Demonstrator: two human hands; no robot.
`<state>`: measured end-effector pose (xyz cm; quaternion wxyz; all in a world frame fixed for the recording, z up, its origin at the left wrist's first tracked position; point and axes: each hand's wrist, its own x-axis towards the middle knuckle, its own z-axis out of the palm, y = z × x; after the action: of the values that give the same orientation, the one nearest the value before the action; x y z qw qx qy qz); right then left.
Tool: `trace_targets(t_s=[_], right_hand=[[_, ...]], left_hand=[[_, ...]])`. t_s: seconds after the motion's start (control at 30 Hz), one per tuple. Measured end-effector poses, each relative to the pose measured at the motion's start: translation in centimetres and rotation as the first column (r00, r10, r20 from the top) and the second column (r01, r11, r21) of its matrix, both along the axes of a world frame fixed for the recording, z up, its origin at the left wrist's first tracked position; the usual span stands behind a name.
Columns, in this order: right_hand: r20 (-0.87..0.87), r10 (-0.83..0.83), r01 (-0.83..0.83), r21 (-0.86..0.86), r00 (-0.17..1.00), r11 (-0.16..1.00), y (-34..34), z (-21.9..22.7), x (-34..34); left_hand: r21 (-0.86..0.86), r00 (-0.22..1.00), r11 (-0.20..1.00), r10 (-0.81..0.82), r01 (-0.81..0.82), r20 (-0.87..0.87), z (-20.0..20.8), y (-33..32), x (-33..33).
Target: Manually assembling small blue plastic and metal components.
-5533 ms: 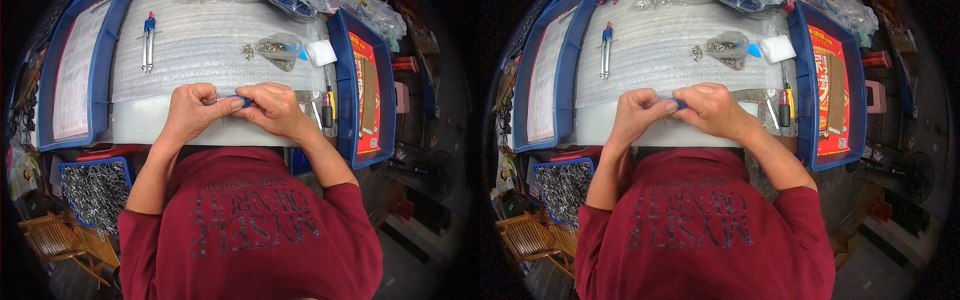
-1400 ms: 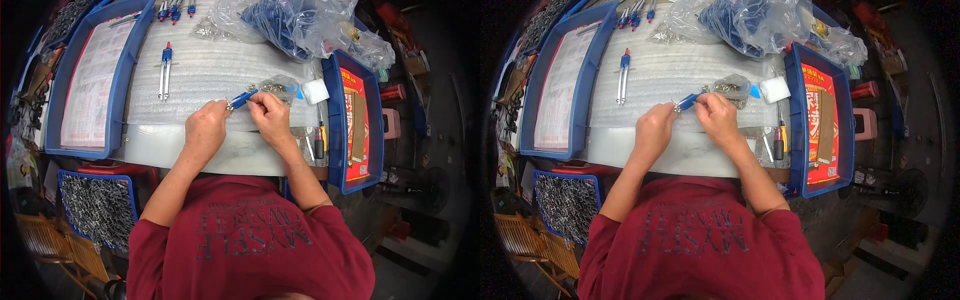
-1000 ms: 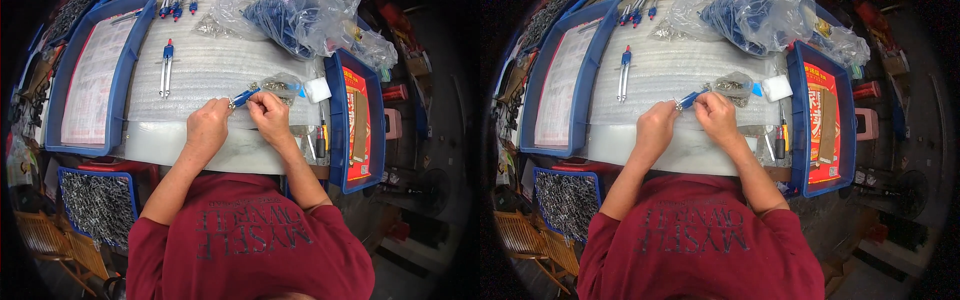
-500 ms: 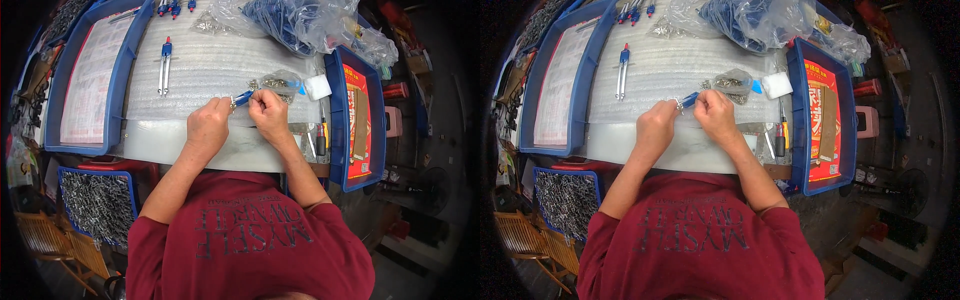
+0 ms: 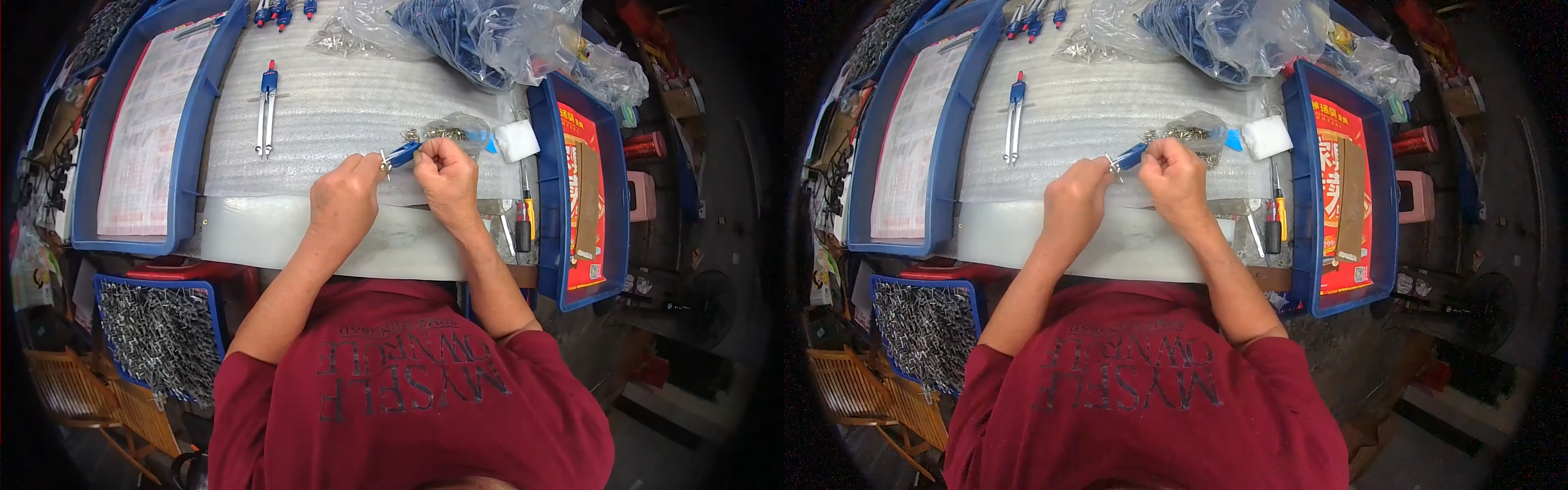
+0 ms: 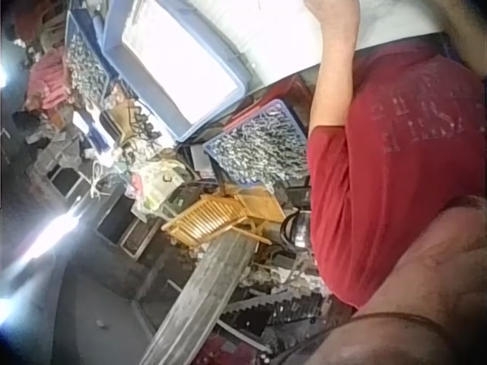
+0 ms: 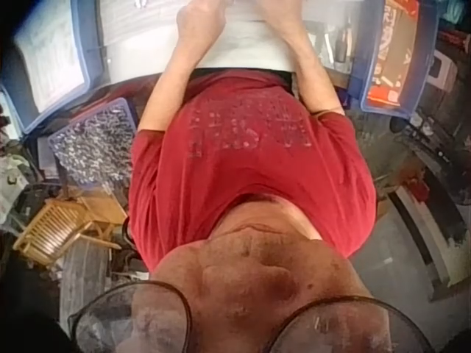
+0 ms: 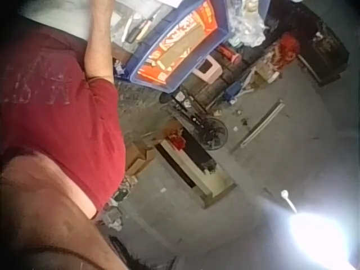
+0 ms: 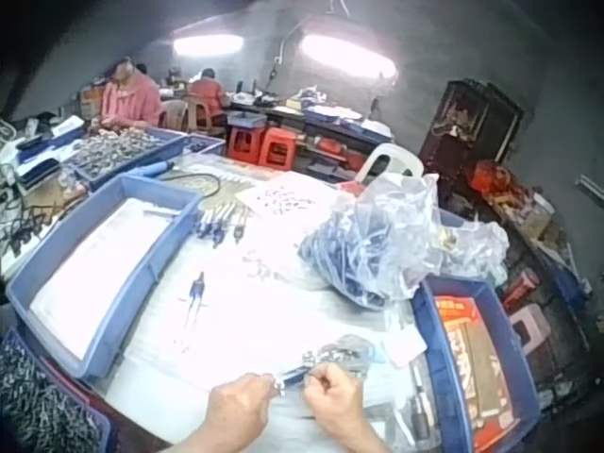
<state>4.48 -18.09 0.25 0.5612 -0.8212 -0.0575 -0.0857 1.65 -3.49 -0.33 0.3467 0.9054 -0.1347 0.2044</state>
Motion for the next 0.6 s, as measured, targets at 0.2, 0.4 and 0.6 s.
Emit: trace_targets(t_s=[0.2,0.4,0.6], right_hand=[[-0.043,0.027,-0.026,0.032,0.999,0.999,-0.32,0.03,0.11],[-0.096,0.049,-0.040,0.097,0.994,0.994,-0.45,-0.01,-0.03],[-0.082,0.125,-0.086,0.370,0.989,0.925,-0.25,-0.31,-0.50]], left_hand=[[0.173,0.989,0.982,0.056,-0.079,0.138,0.22,-0.27,0.11],[0.122,0.985,0.990,0.048,-0.069,0.167,-0.07,-0.39,0.13],[0.192,0.958,0.974,0.060,-0.117,0.279,0.47,-0.24,0.12]])
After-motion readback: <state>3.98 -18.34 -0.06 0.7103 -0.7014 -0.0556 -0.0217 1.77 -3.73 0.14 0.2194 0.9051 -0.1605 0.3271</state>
